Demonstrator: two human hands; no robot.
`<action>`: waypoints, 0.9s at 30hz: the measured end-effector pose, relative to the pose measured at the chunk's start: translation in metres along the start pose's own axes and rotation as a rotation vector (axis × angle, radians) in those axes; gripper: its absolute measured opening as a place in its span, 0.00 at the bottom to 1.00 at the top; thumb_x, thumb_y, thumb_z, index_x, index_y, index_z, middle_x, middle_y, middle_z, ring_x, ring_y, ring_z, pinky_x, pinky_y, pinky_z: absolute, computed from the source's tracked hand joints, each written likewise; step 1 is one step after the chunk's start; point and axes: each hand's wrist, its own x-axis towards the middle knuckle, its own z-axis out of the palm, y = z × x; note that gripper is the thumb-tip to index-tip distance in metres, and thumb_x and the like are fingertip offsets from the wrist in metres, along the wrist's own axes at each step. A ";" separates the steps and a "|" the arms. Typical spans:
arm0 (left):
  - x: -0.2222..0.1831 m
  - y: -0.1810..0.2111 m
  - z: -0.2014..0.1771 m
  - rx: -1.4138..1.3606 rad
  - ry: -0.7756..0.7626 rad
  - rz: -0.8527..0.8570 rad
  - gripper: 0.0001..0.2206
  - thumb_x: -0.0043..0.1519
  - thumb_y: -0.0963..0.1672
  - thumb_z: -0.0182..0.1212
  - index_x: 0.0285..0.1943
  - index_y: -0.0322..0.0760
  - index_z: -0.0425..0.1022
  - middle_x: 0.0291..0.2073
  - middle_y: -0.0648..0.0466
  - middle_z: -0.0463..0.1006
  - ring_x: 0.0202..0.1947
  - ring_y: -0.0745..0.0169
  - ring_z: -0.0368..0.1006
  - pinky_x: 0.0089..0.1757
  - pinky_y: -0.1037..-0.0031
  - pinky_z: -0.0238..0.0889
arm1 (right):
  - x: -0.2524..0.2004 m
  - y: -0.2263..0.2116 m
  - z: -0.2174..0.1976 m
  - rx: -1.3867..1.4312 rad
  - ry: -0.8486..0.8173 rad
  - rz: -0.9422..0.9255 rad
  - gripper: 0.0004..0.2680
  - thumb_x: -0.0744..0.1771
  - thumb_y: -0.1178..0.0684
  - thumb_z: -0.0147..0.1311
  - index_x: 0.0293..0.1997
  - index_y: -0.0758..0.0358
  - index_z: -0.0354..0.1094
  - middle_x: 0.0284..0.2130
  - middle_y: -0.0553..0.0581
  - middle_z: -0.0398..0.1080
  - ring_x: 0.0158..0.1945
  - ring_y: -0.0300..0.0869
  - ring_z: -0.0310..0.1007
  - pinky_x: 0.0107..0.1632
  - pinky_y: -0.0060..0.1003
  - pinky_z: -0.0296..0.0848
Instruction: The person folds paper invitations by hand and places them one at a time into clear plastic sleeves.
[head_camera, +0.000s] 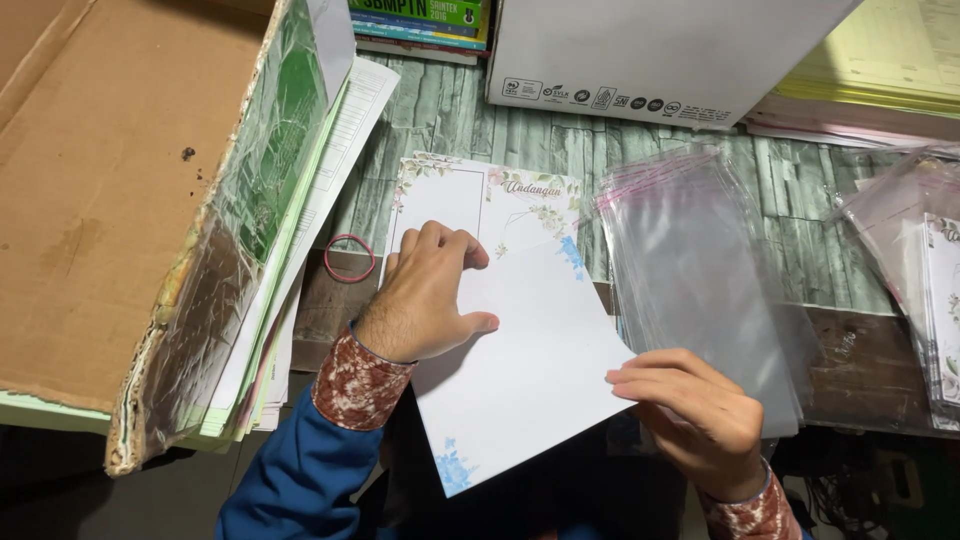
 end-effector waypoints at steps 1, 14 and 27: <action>0.000 0.003 0.002 0.000 -0.001 -0.001 0.29 0.44 0.53 0.80 0.52 0.52 0.70 0.52 0.57 0.66 0.55 0.53 0.61 0.53 0.60 0.58 | 0.001 -0.001 -0.001 0.001 0.000 0.001 0.04 0.65 0.63 0.58 0.41 0.65 0.75 0.38 0.56 0.80 0.40 0.49 0.82 0.45 0.33 0.85; -0.010 0.017 0.010 -0.001 -0.016 0.074 0.40 0.38 0.54 0.86 0.59 0.50 0.68 0.56 0.55 0.63 0.56 0.52 0.60 0.52 0.59 0.55 | 0.007 0.004 0.009 0.362 0.187 0.721 0.11 0.62 0.70 0.60 0.48 0.74 0.74 0.34 0.65 0.80 0.40 0.45 0.82 0.52 0.32 0.81; -0.046 0.022 0.024 -0.046 0.003 0.166 0.47 0.37 0.54 0.85 0.68 0.46 0.65 0.57 0.48 0.62 0.57 0.46 0.58 0.55 0.57 0.53 | -0.001 0.014 0.023 0.501 0.017 0.778 0.02 0.66 0.57 0.58 0.38 0.61 0.72 0.65 0.60 0.65 0.66 0.43 0.68 0.65 0.39 0.68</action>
